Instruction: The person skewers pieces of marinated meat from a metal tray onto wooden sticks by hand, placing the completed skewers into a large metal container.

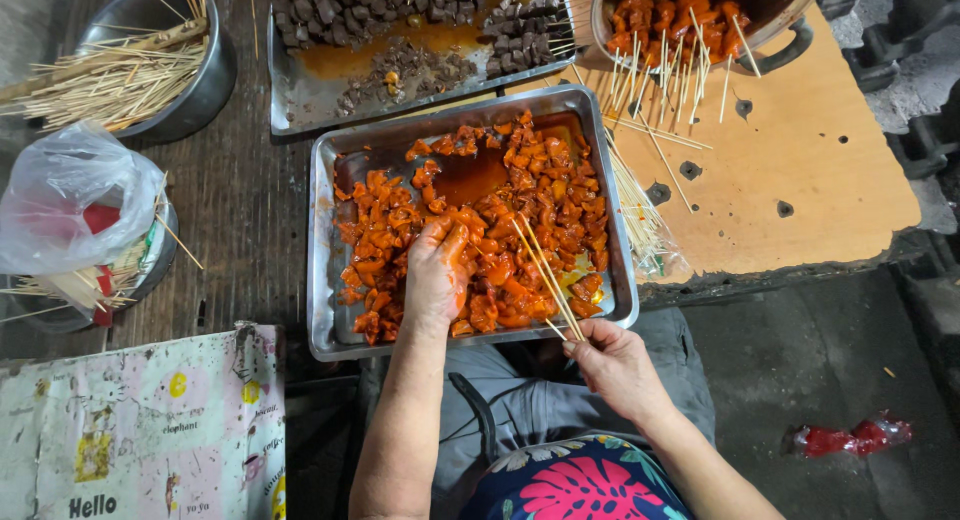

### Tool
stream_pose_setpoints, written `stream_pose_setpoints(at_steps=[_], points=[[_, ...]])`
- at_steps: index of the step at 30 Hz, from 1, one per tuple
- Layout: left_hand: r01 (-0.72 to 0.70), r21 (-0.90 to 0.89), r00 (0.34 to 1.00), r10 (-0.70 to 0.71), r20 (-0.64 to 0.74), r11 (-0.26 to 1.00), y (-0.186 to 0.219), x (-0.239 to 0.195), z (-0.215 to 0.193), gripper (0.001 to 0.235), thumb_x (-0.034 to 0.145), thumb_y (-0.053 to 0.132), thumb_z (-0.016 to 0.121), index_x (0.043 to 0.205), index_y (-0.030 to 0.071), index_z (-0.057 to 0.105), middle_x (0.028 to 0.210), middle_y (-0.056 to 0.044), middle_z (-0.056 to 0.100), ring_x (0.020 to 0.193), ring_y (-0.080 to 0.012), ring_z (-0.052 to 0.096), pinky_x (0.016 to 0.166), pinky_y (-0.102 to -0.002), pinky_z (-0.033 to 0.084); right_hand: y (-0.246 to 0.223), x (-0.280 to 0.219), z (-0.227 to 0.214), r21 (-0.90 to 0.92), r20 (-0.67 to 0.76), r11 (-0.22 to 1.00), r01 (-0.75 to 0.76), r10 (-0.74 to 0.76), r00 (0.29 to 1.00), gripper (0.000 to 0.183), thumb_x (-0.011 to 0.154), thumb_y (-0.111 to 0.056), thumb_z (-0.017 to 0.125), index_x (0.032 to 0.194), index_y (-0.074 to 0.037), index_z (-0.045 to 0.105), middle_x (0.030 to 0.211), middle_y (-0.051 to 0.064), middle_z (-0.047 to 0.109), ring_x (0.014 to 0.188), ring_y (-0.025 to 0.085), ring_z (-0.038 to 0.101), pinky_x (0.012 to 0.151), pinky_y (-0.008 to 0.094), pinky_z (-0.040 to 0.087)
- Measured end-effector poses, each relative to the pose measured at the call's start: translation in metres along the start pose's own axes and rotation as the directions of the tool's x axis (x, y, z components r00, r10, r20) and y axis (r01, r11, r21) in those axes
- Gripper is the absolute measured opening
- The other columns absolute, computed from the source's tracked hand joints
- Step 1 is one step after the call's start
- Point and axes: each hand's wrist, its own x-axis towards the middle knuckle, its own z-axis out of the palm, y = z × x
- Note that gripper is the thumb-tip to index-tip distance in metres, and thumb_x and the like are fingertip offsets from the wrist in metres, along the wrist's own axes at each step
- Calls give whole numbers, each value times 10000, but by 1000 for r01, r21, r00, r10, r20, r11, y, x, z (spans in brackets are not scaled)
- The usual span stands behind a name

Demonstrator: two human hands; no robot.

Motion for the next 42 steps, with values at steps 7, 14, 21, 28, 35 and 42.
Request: stream_pose_setpoints(at_steps=[7, 14, 21, 28, 35, 42], points=[[-6, 160, 999, 0, 37, 987, -2, -6, -6, 179, 1010, 15, 611, 1177, -19, 667, 1069, -75, 702, 957, -146, 662, 866, -289, 555, 3, 2, 2, -7, 43, 1000, -10, 10, 999, 64, 913, -34, 663, 939, -37, 722, 625, -36, 582, 452, 49, 442, 404, 241, 356], [-35, -108, 998, 40, 39, 994, -18, -14, 13, 150, 1026, 137, 632, 1131, 30, 627, 930, -65, 671, 809, -208, 666, 721, -399, 597, 18, 9, 22, 53, 51, 998, -33, 30, 998, 23, 922, -29, 671, 918, -19, 691, 623, -6, 586, 438, 71, 472, 384, 254, 384], [-206, 349, 951, 271, -148, 914, -34, -19, 30, 236, 1060, 266, 576, 1131, 42, 589, 866, -37, 589, 668, -119, 530, 564, -271, 450, 24, 5, 38, 225, 17, 973, -55, 53, 998, 13, 916, -24, 670, 922, -32, 678, 625, -15, 563, 437, 59, 417, 379, 240, 315], [-126, 386, 942, 232, -243, 914, -41, -11, 17, 257, 1061, 287, 529, 1087, 39, 592, 811, -11, 570, 636, -100, 501, 537, -266, 428, 31, 13, 51, 264, -3, 964, -29, 31, 1000, 28, 922, 0, 673, 919, -28, 669, 633, -36, 542, 453, 46, 383, 390, 238, 290], [-92, 354, 932, 205, -299, 931, -47, -10, 5, 273, 1080, 294, 525, 1058, 29, 588, 787, -1, 543, 634, -100, 472, 528, -267, 386, 28, 20, 64, 255, 30, 967, -1, -7, 1000, 50, 922, 6, 660, 886, -27, 670, 613, -46, 525, 444, 44, 359, 388, 235, 258], [-115, 518, 908, 302, -292, 848, -48, -6, -1, 281, 1090, 286, 516, 1126, 20, 598, 884, -25, 576, 751, -121, 514, 645, -284, 451, 32, 28, 66, 221, 34, 974, 47, -56, 998, 61, 949, -15, 657, 897, -34, 683, 644, -56, 551, 484, 32, 388, 418, 224, 292]])
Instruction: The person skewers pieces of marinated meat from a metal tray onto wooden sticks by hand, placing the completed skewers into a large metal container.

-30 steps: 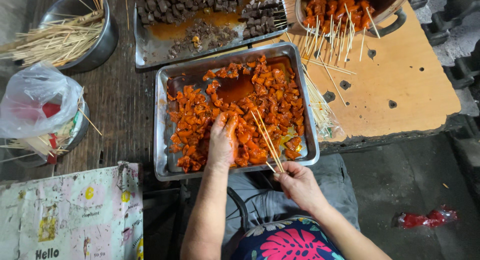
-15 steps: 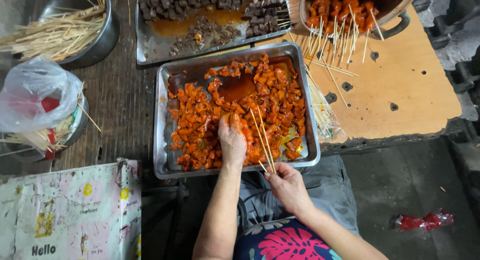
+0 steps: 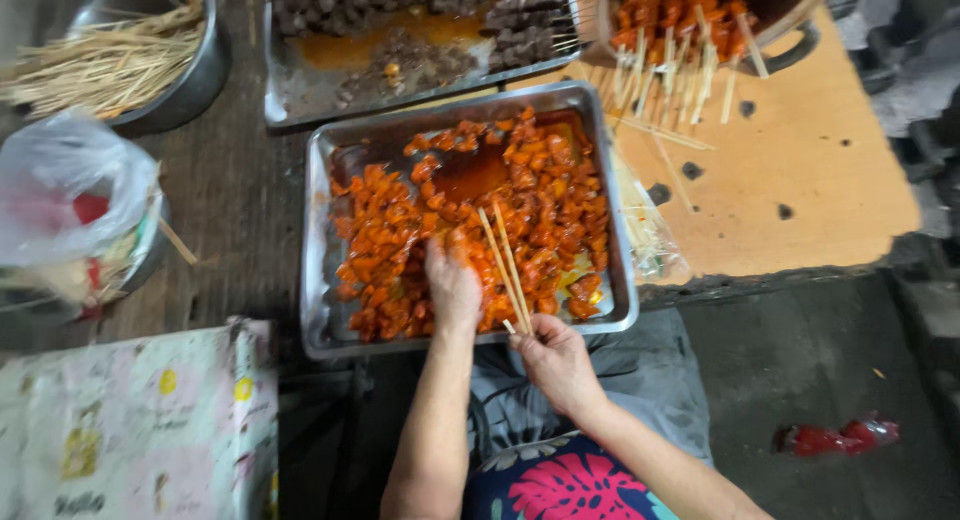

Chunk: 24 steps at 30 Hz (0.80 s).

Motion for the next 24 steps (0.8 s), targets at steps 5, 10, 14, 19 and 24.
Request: stream_pose_setpoints(at_steps=[5, 10, 14, 19, 24], points=[[-23, -284, 993, 55, 105, 959, 11, 9, -5, 266, 1091, 228, 519, 1204, -6, 577, 1008, -49, 620, 872, -151, 564, 744, -295, 474, -16, -1, -12, -116, 42, 992, -49, 54, 998, 65, 960, -79, 673, 913, -42, 698, 601, -41, 522, 472, 55, 423, 421, 231, 328], [-25, -289, 972, 92, 218, 957, 27, 15, -1, 334, 1102, 222, 467, 1297, -21, 588, 1208, -42, 673, 1094, -96, 634, 963, -214, 526, -47, 6, -26, -286, -23, 937, 202, -217, 976, 69, 946, -85, 674, 962, -44, 727, 748, -83, 626, 683, 22, 531, 586, 219, 452], [-33, 31, 963, 23, 269, 999, 41, 15, -6, 362, 1089, 136, 588, 1429, 15, 567, 1057, -85, 604, 753, -134, 476, 616, -259, 395, -108, 36, -78, -404, -308, 884, 235, -374, 875, 106, 899, -121, 631, 863, -49, 701, 657, -39, 581, 586, 68, 521, 507, 254, 429], [-251, 390, 953, 156, 260, 886, 49, 18, -26, 274, 1014, 135, 623, 1253, 2, 614, 969, -79, 731, 728, -111, 632, 620, -264, 512, -197, 147, -178, -933, -149, 269, 237, -892, 426, 223, 1015, -139, 720, 872, 21, 662, 697, 170, 583, 623, 283, 578, 605, 397, 477], [-253, 526, 963, 159, 217, 812, 44, 11, -43, 244, 986, 101, 633, 1204, -6, 650, 937, -109, 740, 762, -134, 654, 681, -281, 523, -240, 240, -233, -993, -2, 40, 107, -943, 334, 48, 942, -31, 684, 939, -5, 724, 863, 226, 688, 813, 392, 676, 744, 452, 534]])
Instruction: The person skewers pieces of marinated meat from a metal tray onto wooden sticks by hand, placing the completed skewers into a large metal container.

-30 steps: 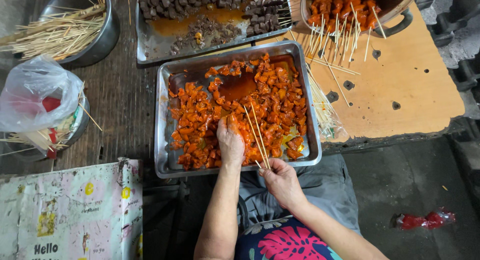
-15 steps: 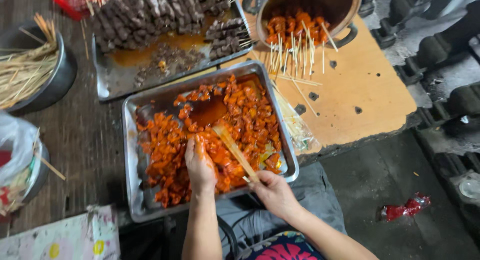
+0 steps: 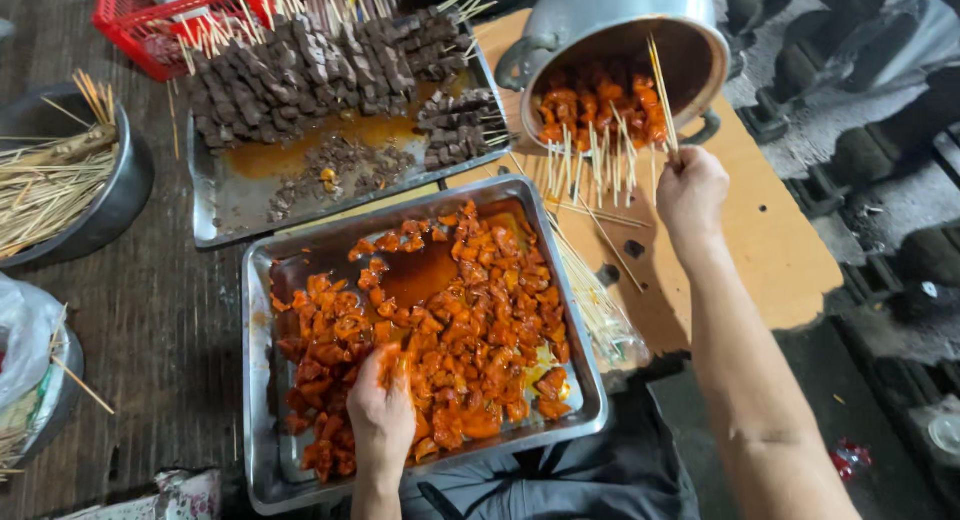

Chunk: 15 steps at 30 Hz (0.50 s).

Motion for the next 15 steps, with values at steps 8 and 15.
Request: stream_pose_setpoints(at_steps=[8, 15], points=[[70, 79, 996, -73, 43, 994, 2, 3, 8, 280, 927, 97, 672, 1193, 11, 671, 937, -152, 771, 764, -230, 712, 684, -331, 569, -10, -4, 2, 357, 160, 841, -406, 373, 914, 179, 1025, -11, 566, 1133, 15, 707, 847, 118, 690, 720, 175, 708, 653, 303, 570], [-262, 364, 946, 164, 278, 894, 19, 44, 30, 258, 896, 93, 700, 1140, 26, 649, 997, -213, 725, 931, -423, 698, 768, -477, 557, -49, -64, -71, 393, 255, 796, -460, 387, 886, 175, 1104, -43, 579, 1208, 43, 690, 906, 74, 670, 761, 113, 700, 625, 254, 552]])
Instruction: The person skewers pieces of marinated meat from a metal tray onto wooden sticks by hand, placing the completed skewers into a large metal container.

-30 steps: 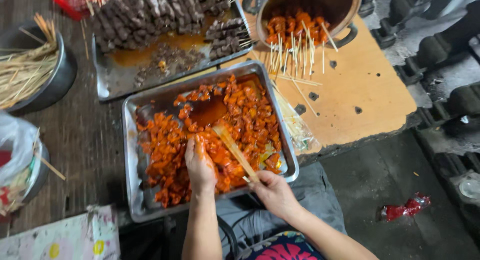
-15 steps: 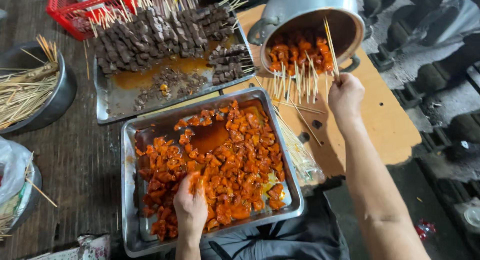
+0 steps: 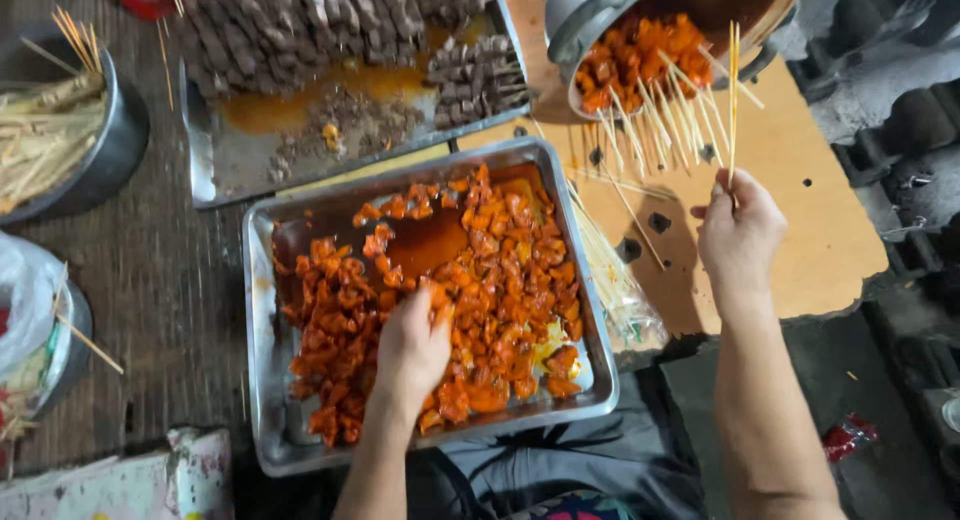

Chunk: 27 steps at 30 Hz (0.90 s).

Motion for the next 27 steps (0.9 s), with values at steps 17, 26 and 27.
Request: stream_pose_setpoints(at_steps=[17, 26, 27], points=[[-213, 258, 950, 137, 281, 942, 71, 136, 62, 457, 733, 115, 728, 1179, 111, 632, 1399, -239, 516, 1218, -475, 520, 973, -616, 441, 5, -140, -29, 217, 122, 862, -459, 442, 888, 247, 1007, -115, 636, 1213, -28, 739, 751, -76, 555, 620, 12, 452, 531, 192, 342], [-264, 303, 917, 141, 374, 916, 61, 136, 94, 275, 892, 67, 563, 1157, 91, 635, 1123, -204, 626, 1103, -449, 586, 893, -575, 509, -15, 56, -51, -340, -211, 938, 62, -140, 967, 201, 1164, -114, 605, 1087, 20, 734, 790, 128, 611, 754, 210, 633, 725, 333, 448], [-280, 288, 920, 170, 354, 916, 57, 133, 95, 269, 893, 61, 557, 1150, 90, 634, 1078, -210, 632, 1074, -454, 592, 867, -576, 514, -16, 97, -44, -222, -203, 845, 486, -528, 825, 162, 1128, -5, 589, 1244, 40, 694, 1163, 195, 725, 1099, 278, 698, 987, 362, 523]])
